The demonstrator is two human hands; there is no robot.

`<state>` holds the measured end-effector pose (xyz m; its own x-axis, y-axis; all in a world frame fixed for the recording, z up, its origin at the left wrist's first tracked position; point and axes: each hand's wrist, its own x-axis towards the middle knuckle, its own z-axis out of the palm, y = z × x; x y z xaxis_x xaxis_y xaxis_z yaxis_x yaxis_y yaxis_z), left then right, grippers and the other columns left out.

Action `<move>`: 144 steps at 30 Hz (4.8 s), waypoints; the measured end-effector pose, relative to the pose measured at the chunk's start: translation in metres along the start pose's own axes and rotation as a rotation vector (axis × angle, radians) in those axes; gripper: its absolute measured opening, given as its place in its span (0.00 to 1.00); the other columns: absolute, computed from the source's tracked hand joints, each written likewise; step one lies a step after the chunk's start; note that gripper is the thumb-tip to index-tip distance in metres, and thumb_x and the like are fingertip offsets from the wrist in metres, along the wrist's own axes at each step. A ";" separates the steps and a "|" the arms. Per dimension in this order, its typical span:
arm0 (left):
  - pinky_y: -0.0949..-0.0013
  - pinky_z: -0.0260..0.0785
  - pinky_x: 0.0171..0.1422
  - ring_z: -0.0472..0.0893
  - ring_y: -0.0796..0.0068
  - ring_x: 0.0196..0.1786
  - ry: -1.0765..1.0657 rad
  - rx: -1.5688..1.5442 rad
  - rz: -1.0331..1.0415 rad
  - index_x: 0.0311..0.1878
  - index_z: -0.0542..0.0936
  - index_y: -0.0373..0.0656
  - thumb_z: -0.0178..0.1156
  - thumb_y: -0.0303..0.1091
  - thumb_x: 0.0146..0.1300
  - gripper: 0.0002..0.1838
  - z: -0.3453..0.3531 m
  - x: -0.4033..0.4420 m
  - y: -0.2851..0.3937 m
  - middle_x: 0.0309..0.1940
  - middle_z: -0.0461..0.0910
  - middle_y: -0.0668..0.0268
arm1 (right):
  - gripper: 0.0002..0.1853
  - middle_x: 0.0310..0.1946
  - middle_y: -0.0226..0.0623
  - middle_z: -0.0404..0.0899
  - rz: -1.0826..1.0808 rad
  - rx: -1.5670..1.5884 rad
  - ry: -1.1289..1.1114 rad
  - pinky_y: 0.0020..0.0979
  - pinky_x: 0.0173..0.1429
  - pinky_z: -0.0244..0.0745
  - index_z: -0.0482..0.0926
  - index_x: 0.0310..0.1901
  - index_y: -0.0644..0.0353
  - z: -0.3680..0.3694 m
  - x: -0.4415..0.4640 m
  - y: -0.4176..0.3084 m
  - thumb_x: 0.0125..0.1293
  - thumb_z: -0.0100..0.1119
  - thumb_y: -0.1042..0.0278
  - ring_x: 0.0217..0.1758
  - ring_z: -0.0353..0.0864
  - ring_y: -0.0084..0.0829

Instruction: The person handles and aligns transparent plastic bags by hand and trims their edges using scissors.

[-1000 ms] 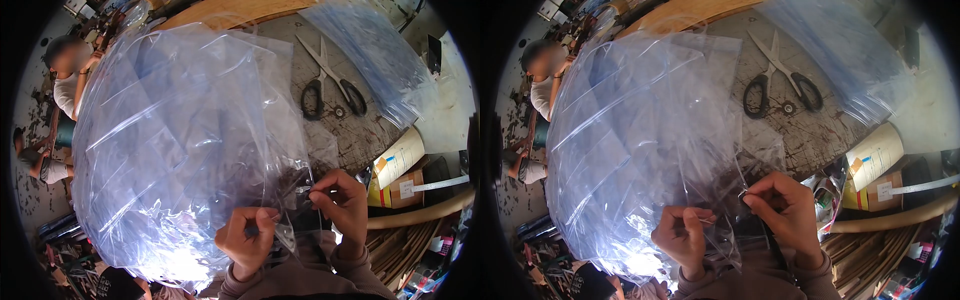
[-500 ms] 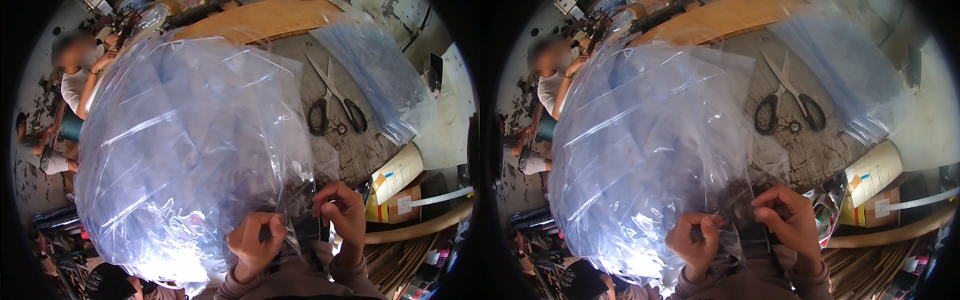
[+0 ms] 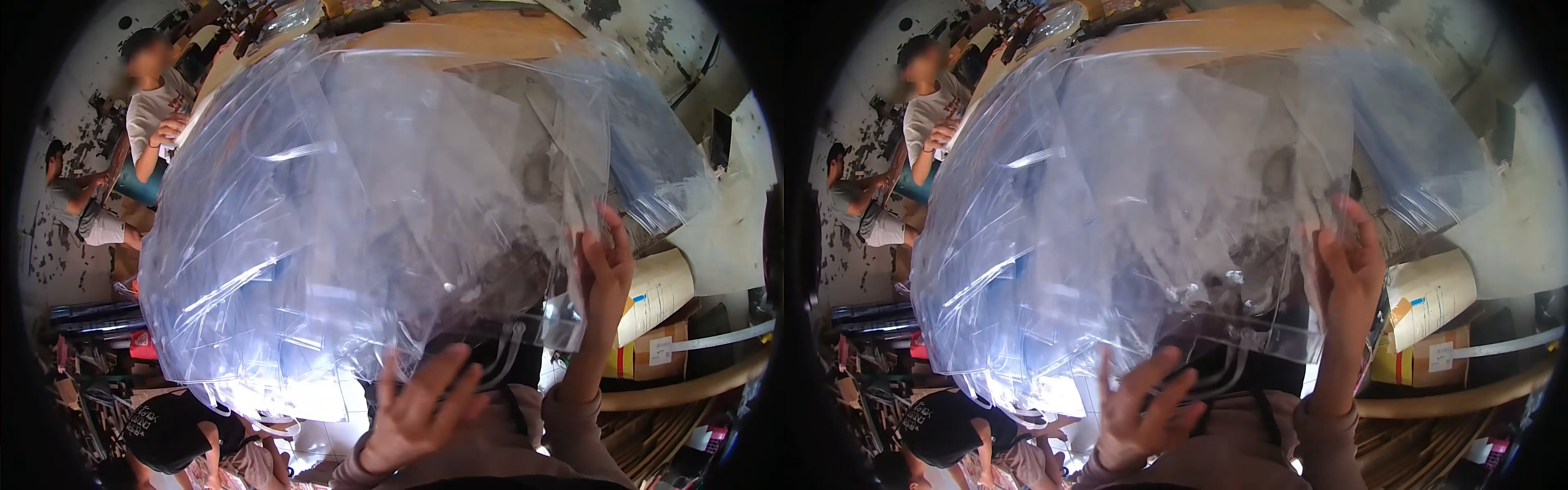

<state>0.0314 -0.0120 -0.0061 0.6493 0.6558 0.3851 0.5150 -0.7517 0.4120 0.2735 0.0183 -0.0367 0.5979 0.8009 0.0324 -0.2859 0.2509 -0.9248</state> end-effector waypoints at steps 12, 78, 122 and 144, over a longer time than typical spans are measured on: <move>0.40 0.40 0.72 0.76 0.71 0.53 0.185 0.311 -0.379 0.43 0.77 0.48 0.68 0.33 0.47 0.18 -0.002 -0.013 -0.025 0.48 0.75 0.69 | 0.21 0.53 0.44 0.72 -0.567 -1.110 -0.088 0.36 0.56 0.68 0.76 0.51 0.56 0.015 -0.032 -0.023 0.53 0.64 0.70 0.56 0.72 0.42; 0.72 0.76 0.42 0.83 0.70 0.39 0.177 -0.314 0.024 0.39 0.81 0.40 0.63 0.27 0.50 0.11 0.011 -0.023 0.005 0.37 0.82 0.64 | 0.28 0.56 0.47 0.71 -0.596 -1.539 -0.057 0.36 0.65 0.59 0.69 0.57 0.64 -0.122 0.245 -0.161 0.68 0.44 0.46 0.62 0.67 0.43; 0.76 0.71 0.25 0.81 0.74 0.23 0.310 -0.270 -0.518 0.33 0.79 0.39 0.64 0.23 0.53 0.05 0.014 0.048 -0.007 0.25 0.79 0.64 | 0.11 0.37 0.37 0.80 0.429 -0.076 -0.398 0.22 0.45 0.74 0.74 0.47 0.71 0.048 -0.079 0.027 0.63 0.53 0.80 0.41 0.79 0.22; 0.73 0.73 0.43 0.76 0.70 0.45 0.447 -0.236 -0.419 0.57 0.73 0.38 0.65 0.20 0.47 0.29 0.022 0.053 -0.028 0.48 0.69 0.57 | 0.19 0.51 0.44 0.73 0.525 0.456 -0.537 0.33 0.56 0.75 0.65 0.59 0.71 0.086 -0.032 0.038 0.72 0.40 0.69 0.54 0.76 0.33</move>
<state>0.0636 0.0421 -0.0159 0.0994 0.8935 0.4379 0.5043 -0.4246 0.7519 0.1788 0.0494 -0.0405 -0.0953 0.9927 -0.0746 -0.7651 -0.1209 -0.6324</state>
